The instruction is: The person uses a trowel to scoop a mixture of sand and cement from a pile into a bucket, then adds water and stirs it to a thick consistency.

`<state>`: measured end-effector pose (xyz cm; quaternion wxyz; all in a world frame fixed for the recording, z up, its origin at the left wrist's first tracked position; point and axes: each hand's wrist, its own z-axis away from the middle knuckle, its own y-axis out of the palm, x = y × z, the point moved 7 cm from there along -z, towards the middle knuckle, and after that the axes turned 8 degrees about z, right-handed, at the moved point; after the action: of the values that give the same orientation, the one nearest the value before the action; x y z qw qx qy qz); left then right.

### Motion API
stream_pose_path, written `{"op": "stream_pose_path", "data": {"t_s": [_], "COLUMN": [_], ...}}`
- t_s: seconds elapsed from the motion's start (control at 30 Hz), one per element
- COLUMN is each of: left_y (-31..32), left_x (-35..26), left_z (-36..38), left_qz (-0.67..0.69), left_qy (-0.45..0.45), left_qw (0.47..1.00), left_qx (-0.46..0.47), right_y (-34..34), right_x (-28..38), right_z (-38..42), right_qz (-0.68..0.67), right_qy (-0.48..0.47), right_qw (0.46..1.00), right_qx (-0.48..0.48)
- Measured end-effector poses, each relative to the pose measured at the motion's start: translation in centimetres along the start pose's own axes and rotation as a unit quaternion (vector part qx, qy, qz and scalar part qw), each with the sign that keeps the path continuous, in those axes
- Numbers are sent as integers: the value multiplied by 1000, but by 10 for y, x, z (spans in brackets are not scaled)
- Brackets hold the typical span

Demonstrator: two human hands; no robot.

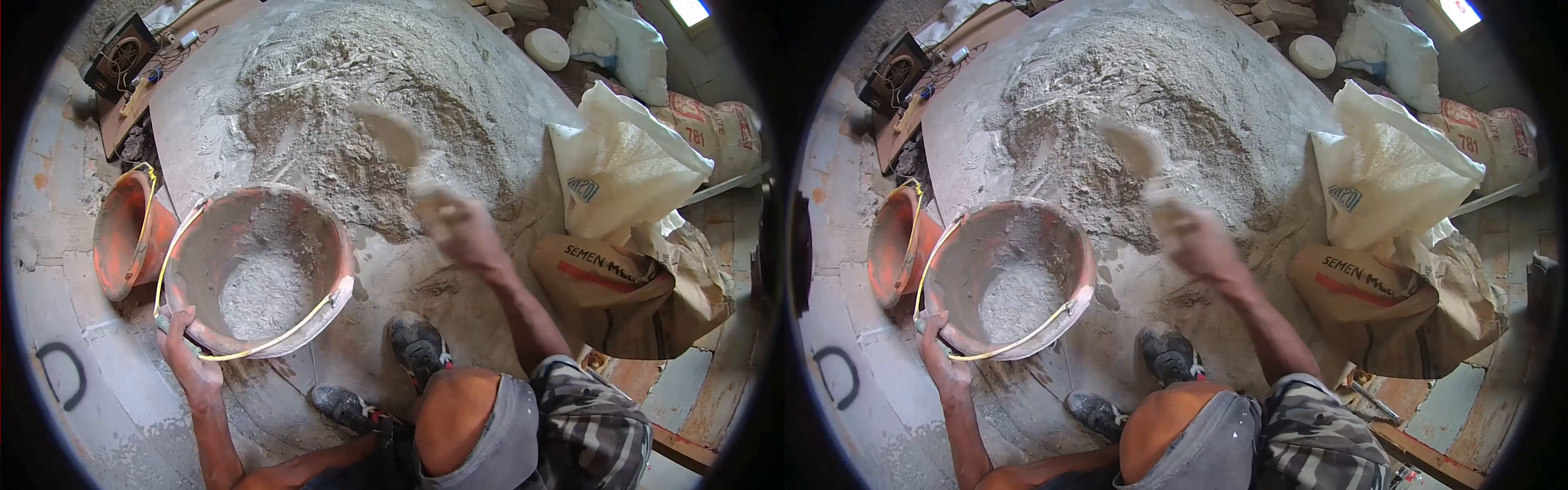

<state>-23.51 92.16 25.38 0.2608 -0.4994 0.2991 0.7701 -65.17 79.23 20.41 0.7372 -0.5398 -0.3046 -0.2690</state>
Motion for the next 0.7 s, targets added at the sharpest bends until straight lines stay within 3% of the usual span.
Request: {"op": "stream_pose_path", "data": {"t_s": [0.03,0.07,0.13,0.17,0.23,0.33,0.53,0.7], "left_y": [3,5,5,5,3,10,5,2], "left_x": [-1,-2,-1,0,1,-1,0,1], "left_z": [2,3,2,1,0,3,1,-2], "left_qz": [1,1,0,-2,4,4,0,-15], "left_qy": [-4,-7,-13,-17,-21,-13,-7,-9], "left_qw": [1000,1000,1000,1000,1000,1000,1000,1000], "left_qx": [-4,-7,-1,4,8,4,-5,-2], "right_y": [-24,-48,-85,-93,-104,-88,-41,-8], "right_x": [-30,-65,-151,-178,-233,-268,-221,-174], "right_z": [6,7,16,15,23,5,-42,-90], "right_qz": [-45,31,99,100,-2,-97,-201,-122], "right_qy": [34,42,147,148,250,266,205,164], "right_qw": [994,980,949,948,912,917,936,971], "right_qx": [-90,-190,-260,-262,-326,-282,-205,-122]}}
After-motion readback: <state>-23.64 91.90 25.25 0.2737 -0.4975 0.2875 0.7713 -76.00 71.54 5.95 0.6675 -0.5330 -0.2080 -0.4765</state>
